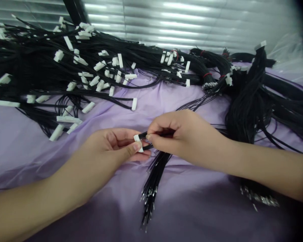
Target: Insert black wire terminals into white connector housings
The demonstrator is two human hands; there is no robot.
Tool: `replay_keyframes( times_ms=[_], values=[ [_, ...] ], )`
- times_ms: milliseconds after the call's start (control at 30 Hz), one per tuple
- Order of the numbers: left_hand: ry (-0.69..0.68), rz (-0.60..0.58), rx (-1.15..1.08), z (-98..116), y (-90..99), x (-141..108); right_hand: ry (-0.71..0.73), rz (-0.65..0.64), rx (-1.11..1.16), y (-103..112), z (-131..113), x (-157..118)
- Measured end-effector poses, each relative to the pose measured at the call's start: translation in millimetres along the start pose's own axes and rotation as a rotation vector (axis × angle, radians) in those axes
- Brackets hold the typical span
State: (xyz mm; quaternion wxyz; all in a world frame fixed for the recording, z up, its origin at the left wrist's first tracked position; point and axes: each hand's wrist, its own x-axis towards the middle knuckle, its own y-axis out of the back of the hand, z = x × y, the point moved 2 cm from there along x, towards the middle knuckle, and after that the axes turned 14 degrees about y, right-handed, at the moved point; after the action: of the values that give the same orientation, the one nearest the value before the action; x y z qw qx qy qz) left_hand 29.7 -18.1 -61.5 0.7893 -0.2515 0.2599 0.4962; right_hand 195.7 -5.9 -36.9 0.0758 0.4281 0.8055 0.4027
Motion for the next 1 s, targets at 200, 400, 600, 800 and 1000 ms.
replay_keyframes(
  times_ms=[200, 400, 600, 800, 1000],
  values=[
    [-0.003, -0.021, 0.019, 2, -0.2, 0, -0.009, 0.021, 0.002, 0, -1, 1],
    [-0.013, -0.017, 0.010, 3, -1.3, 0, -0.039, -0.065, -0.018, 2, -3, 0],
    [-0.022, -0.005, 0.039, 3, -1.8, 1, -0.052, -0.042, -0.013, -2, -3, -1],
    [-0.029, 0.015, 0.068, 0, -0.5, -1, 0.026, -0.028, -0.105, -8, -3, 0],
    [-0.032, 0.011, -0.024, 3, 0.0, -1, 0.211, -0.024, -0.412, 12, -17, -4]
  ],
)
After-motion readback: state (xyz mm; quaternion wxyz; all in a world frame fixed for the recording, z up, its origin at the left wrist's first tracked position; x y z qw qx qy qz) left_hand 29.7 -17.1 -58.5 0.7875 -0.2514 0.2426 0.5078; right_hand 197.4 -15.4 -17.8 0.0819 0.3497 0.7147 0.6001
